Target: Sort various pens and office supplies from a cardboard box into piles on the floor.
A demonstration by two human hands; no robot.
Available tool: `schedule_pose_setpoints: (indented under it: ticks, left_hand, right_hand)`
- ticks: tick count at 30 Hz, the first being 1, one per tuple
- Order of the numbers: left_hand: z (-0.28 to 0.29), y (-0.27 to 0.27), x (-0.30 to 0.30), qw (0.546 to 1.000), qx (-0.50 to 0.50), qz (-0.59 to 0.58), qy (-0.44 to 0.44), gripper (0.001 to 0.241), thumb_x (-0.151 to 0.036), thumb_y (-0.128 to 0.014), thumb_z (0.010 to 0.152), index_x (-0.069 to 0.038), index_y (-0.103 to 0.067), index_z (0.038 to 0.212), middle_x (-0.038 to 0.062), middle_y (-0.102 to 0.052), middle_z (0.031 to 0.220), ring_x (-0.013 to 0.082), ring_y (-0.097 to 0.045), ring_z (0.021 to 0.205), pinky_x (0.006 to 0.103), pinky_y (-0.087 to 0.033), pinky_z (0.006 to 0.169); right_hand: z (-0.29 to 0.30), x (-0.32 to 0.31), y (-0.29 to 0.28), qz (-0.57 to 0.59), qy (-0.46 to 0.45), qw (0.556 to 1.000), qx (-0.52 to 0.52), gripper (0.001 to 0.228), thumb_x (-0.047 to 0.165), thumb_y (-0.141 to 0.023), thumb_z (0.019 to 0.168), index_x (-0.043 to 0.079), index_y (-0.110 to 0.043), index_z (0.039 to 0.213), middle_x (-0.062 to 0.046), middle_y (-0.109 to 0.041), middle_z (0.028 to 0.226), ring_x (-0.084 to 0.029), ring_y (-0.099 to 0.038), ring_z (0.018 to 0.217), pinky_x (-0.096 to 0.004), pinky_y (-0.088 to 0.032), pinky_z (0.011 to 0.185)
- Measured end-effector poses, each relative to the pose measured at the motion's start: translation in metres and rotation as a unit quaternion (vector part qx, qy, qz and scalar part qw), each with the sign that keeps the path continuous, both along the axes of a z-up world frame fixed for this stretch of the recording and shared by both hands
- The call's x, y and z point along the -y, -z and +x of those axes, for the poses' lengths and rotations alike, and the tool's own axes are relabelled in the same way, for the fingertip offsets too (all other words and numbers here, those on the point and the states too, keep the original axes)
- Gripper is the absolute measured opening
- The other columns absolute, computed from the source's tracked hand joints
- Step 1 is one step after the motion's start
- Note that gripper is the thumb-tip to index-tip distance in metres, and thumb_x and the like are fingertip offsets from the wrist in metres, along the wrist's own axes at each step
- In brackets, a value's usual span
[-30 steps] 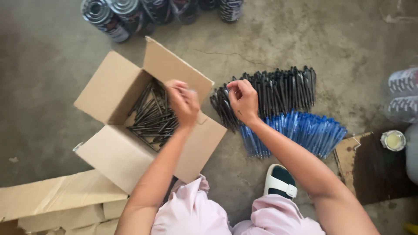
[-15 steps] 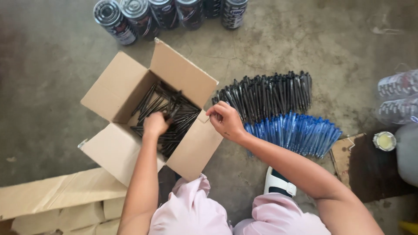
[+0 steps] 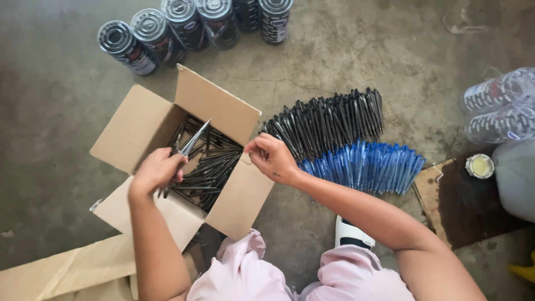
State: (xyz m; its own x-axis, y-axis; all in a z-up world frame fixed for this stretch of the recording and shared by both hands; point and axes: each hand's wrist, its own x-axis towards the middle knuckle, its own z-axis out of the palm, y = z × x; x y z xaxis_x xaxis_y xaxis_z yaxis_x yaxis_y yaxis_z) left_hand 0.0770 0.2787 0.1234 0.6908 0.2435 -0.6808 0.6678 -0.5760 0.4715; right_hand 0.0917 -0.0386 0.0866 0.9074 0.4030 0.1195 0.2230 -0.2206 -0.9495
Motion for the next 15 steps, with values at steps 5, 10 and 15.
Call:
schedule_pose_setpoints:
  ticks: [5,10,15]
  left_hand:
    - [0.005,-0.014,0.023,0.979,0.098,-0.174,0.028,0.023,-0.022,-0.062,0.094,-0.001,-0.065,0.084,0.001,-0.058,0.059,0.0108,-0.053,0.051,0.0289,-0.044,0.049]
    - [0.016,-0.016,0.069,0.962,0.082,-0.255,0.058,0.008,-0.017,-0.065,0.086,-0.009,-0.066,0.087,-0.005,-0.055,0.062,0.0063,-0.048,0.049,0.0255,-0.041,0.046]
    - [0.022,0.004,0.104,0.939,0.089,-0.305,0.132,0.016,-0.024,-0.065,0.093,-0.010,-0.069,0.085,-0.007,-0.050,0.063,0.0034,-0.042,0.052,0.0214,-0.032,0.046]
  right_hand:
    - [0.010,0.007,-0.071,-0.022,0.050,0.993,0.107,0.033,0.006,-0.069,0.084,0.006,-0.067,0.117,-0.011,-0.055,0.101,-0.024,-0.055,0.091,-0.036,-0.048,0.082]
    - [0.025,0.031,-0.072,-0.215,0.109,0.866,0.439,0.055,0.026,-0.070,0.076,0.013,-0.060,0.129,-0.017,-0.062,0.119,-0.035,-0.055,0.116,-0.051,-0.033,0.106]
    - [0.031,0.067,-0.045,-0.290,-0.135,0.932,0.170,0.037,0.019,-0.065,0.089,0.014,-0.063,0.126,-0.007,-0.064,0.110,-0.027,-0.062,0.111,-0.045,-0.046,0.095]
